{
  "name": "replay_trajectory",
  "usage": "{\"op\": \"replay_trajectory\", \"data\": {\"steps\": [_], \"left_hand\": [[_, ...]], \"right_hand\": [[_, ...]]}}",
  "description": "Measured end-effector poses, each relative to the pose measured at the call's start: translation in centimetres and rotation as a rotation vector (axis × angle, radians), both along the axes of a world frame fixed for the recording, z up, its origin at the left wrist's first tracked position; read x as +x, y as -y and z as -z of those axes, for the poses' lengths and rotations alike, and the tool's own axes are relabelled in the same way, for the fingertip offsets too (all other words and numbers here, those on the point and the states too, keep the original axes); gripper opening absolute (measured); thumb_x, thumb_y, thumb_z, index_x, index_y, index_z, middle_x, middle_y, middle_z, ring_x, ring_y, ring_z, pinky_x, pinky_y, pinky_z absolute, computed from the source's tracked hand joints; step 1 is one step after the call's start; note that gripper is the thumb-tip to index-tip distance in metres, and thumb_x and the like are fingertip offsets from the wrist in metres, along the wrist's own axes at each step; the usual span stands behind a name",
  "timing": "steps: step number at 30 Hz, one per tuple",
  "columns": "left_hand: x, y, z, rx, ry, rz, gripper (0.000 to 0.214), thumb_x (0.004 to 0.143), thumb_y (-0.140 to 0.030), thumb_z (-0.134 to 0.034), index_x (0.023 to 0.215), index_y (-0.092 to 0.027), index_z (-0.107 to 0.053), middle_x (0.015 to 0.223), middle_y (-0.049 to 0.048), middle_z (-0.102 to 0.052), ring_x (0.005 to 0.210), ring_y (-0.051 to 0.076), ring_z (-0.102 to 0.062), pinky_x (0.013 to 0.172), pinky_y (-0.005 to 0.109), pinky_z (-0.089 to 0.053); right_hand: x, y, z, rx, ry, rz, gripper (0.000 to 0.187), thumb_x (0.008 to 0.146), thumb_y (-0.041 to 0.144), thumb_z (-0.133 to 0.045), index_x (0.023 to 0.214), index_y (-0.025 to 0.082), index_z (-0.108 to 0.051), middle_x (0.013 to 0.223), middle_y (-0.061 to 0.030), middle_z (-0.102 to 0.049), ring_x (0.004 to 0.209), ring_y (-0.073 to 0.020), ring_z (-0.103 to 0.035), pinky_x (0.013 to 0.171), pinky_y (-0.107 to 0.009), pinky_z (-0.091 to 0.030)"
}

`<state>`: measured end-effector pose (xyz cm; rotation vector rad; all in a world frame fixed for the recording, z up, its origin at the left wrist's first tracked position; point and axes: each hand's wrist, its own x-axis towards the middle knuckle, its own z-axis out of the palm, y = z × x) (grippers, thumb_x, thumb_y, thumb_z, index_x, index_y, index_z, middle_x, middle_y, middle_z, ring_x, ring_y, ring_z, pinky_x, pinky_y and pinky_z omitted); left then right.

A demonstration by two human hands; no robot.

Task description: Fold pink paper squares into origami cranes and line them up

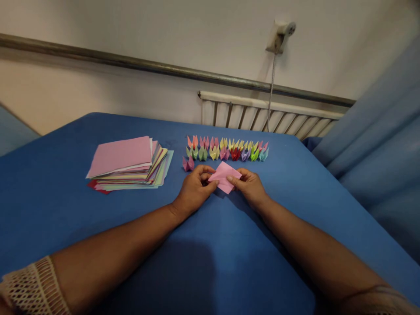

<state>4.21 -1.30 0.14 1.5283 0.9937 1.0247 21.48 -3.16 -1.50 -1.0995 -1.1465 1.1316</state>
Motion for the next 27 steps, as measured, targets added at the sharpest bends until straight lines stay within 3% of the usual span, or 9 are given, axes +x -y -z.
{"op": "replay_trajectory", "data": {"steps": [6,11,15,19,23,27], "left_hand": [[0.0,-0.2,-0.1,-0.106,0.158,-0.021,0.037,0.070,-0.028,-0.071,0.101,-0.016,-0.054,0.073,-0.0007,-0.067,0.064,0.012,-0.061,0.061,0.023,-0.045],[0.1,-0.3,-0.2,-0.148,0.227,-0.091,0.036,0.067,-0.028,-0.074,0.096,-0.015,-0.058,0.066,-0.0037,-0.063,0.059,0.009,-0.057,0.059,0.021,-0.044],[0.5,0.3,-0.1,-0.203,0.269,-0.019,0.034,0.067,-0.031,-0.075,0.092,-0.015,-0.060,0.076,-0.0001,-0.067,0.065,0.011,-0.061,0.064,0.023,-0.047],[0.6,0.7,-0.2,-0.189,0.225,0.053,0.029,0.067,-0.034,-0.075,0.086,-0.014,-0.063,0.080,0.0021,-0.067,0.071,0.013,-0.061,0.068,0.026,-0.048],[0.3,0.7,-0.6,-0.123,0.130,-0.023,0.024,0.070,-0.036,-0.072,0.071,-0.014,-0.062,0.065,-0.0019,-0.060,0.059,0.009,-0.051,0.055,0.021,-0.039],[0.0,0.3,-0.9,-0.091,0.106,-0.073,0.025,0.072,-0.038,-0.069,0.069,-0.014,-0.063,0.064,-0.0016,-0.058,0.057,0.009,-0.046,0.053,0.021,-0.036]], "right_hand": [[0.2,0.1,-0.1,-0.032,-0.015,-0.041,0.028,0.066,0.039,-0.076,0.065,0.016,-0.060,0.054,0.0039,-0.056,0.049,-0.0077,-0.047,0.049,-0.022,-0.036],[-0.5,0.7,-0.3,-0.121,-0.020,-0.239,0.035,0.063,0.036,-0.077,0.088,0.015,-0.068,0.068,0.0007,-0.064,0.051,-0.0088,-0.051,0.049,-0.023,-0.040],[-0.7,0.7,-0.1,-0.122,-0.014,-0.190,0.032,0.064,0.038,-0.077,0.085,0.015,-0.069,0.064,0.0002,-0.063,0.052,-0.0101,-0.052,0.051,-0.025,-0.042],[-0.8,0.7,0.1,-0.099,-0.024,-0.171,0.034,0.066,0.041,-0.077,0.088,0.016,-0.069,0.067,-0.0008,-0.064,0.055,-0.0107,-0.053,0.052,-0.025,-0.044],[-1.0,1.0,0.1,-0.109,-0.050,-0.237,0.038,0.063,0.040,-0.079,0.091,0.016,-0.069,0.068,0.0003,-0.065,0.055,-0.0099,-0.054,0.053,-0.024,-0.045],[-1.2,1.2,-0.1,-0.129,-0.080,-0.271,0.035,0.061,0.037,-0.080,0.086,0.015,-0.069,0.065,0.0012,-0.064,0.053,-0.0090,-0.053,0.053,-0.024,-0.045]]}}
